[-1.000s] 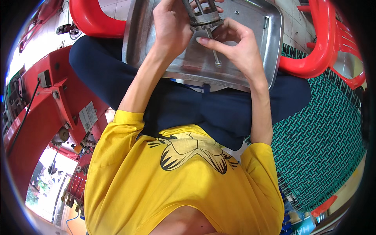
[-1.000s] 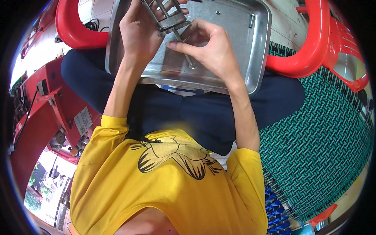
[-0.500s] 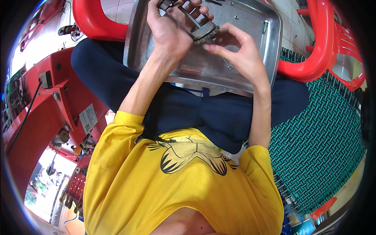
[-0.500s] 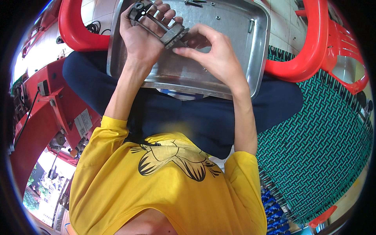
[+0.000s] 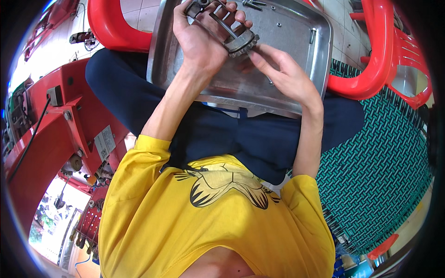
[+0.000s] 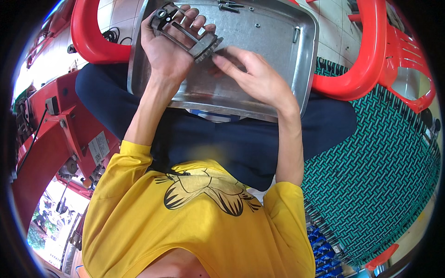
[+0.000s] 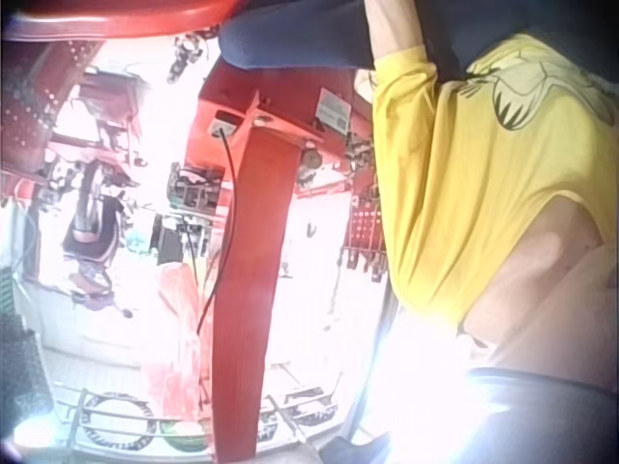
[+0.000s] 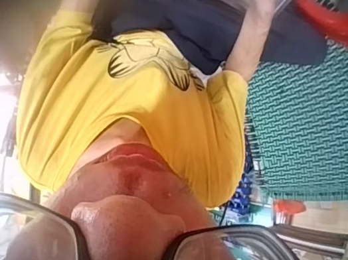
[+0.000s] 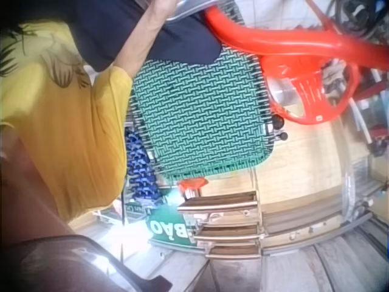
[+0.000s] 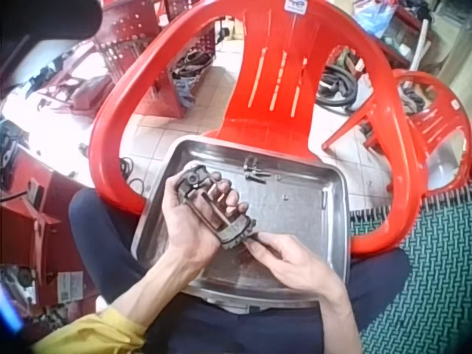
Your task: The person assembles mechanical engine parts by inserting metal pins and rods into a cylindrical metal component held over a tray.
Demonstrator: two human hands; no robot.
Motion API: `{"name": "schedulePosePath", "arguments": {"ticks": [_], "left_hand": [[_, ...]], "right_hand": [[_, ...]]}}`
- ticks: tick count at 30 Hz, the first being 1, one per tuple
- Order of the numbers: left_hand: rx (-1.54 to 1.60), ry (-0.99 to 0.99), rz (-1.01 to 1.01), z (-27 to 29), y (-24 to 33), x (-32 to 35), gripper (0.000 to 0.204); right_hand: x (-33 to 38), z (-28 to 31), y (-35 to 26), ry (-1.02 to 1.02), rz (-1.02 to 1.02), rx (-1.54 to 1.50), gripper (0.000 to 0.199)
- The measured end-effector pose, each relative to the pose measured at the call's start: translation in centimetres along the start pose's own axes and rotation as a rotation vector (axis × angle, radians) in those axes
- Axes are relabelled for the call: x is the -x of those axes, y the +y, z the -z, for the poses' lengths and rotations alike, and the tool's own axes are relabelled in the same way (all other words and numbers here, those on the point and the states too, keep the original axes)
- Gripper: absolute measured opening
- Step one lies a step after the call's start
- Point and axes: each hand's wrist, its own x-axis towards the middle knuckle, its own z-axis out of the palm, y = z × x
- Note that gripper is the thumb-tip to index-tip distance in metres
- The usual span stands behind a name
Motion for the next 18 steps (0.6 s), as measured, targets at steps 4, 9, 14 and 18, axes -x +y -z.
{"name": "schedulePosePath", "arguments": {"ticks": [4,9,14,18], "left_hand": [[0.004,0.015,-0.001,-0.4,0.1,0.1,0.050],[0.004,-0.011,0.002,-0.1,0.0,0.0,0.050],[0.004,-0.007,0.011,0.2,0.0,-0.2,0.052],[-0.004,0.026,0.009,-0.1,0.0,-0.1,0.053]], "right_hand": [[0.0,0.1,-0.7,-0.037,-0.127,-0.136,0.044],[0.2,0.0,-0.4,0.062,0.034,0.283,0.037],[0.0,0.0,-0.5,0.077,-0.046,0.135,0.038],[0.3,0.2,-1.3,0.082,-0.053,0.236,0.037]]}}
